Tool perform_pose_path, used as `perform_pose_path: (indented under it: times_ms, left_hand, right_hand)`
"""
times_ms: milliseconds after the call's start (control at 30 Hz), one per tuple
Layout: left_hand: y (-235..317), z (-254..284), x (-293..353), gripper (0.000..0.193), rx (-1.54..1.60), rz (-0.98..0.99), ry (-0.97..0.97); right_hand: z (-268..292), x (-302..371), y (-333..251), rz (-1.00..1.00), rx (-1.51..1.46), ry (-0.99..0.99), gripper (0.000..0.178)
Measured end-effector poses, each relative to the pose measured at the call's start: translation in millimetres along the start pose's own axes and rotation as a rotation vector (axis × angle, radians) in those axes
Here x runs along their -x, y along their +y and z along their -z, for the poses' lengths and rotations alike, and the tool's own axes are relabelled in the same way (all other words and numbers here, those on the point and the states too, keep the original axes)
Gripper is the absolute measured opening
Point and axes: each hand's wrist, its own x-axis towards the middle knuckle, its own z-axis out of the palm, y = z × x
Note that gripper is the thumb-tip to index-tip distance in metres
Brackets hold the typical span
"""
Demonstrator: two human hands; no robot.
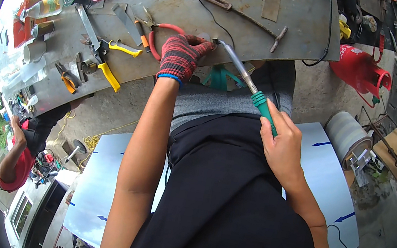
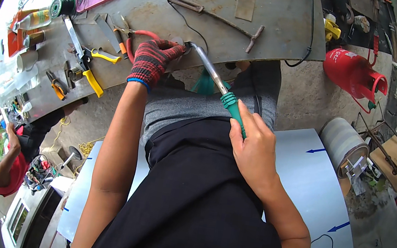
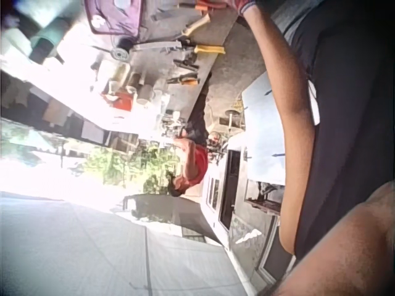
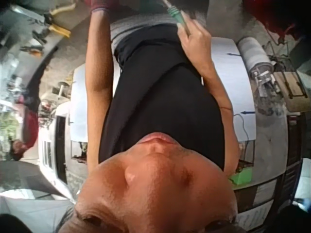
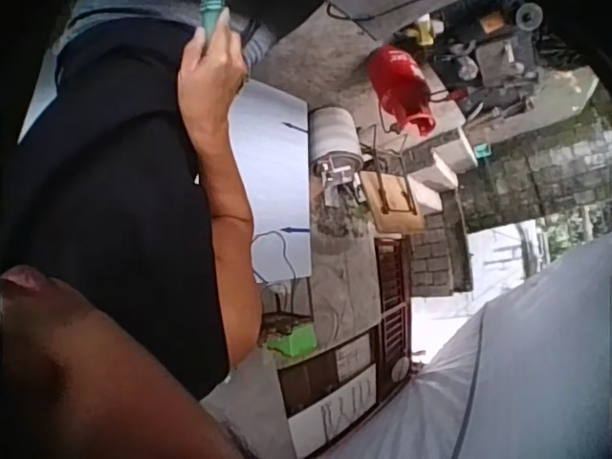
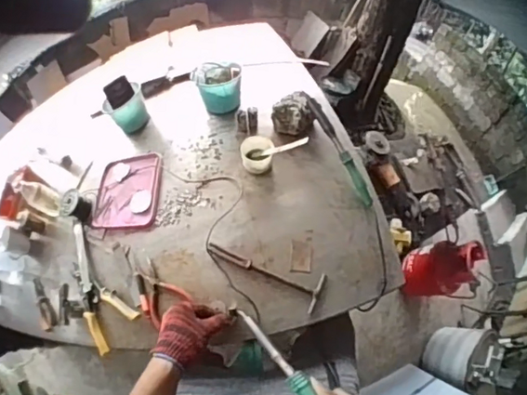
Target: The person prepares a small metal piece by cleaning it with a file and sandpaper. They then apply flux to the metal and use a soldering iron to melt solder onto the surface, creating a joint.
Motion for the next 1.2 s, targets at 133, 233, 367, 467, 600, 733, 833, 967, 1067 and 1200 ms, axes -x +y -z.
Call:
perform_pose_path:
  times_ms: [133,233,367,467,600,733,833,967,1067,1200]
  left_hand:
    - [2.2,1.0,0.1,0.044,0.013,0.026,-0.017]
    - [-0.1,0.4,-2.2,0.045,0.016,0.028,-0.005]
    - [6.7,1.9,1.8,0.046,0.037,0.053,-0.018]
    - [2.2,1.4,-0.5,0.046,0.042,0.036,-0.024]
    - [2.3,0.4,-0.1,0.045,0.01,0.018,-0.009]
    - [-1.1,-0.4,-2.4,0.043,0.02,0.024,-0.012]
    - [2.4,0.5,-0.3,0.043,0.023,0.028,-0.014]
    - [6.2,2.1,2.6,0.044,-0.002,0.019,-0.012]
    - [5.2,2.1,2.5,0.045,-0.017,0.007,-0.006]
    - [8.5,3.2,3.2,0.045,-0.034,0.023,-0.015]
  right_hand:
    - [0.1,-0.5,1.5,0.003,-0.026,0.008,0.04]
    - [0.1,-1.6,2.0,0.005,-0.036,-0.004,0.04]
    - [0.7,-3.7,-0.1,-0.016,-0.036,-0.017,0.04]
    - [0.5,-4.0,-0.2,-0.016,-0.041,-0.015,0.04]
    - [2.0,-5.4,-2.5,-0.028,-0.036,-0.029,0.04]
    - [1.6,-5.5,-1.9,-0.028,-0.024,-0.033,0.04]
    - [3.3,-6.7,-2.8,-0.035,-0.004,-0.041,0.04]
    - [4.6,-8.5,-1.8,-0.009,0.024,-0.035,0.039]
    - [7.3,-10.8,-1.9,0.009,0.058,-0.043,0.039]
    - [11.8,-13.7,-3.2,0.012,0.075,-0.054,0.039]
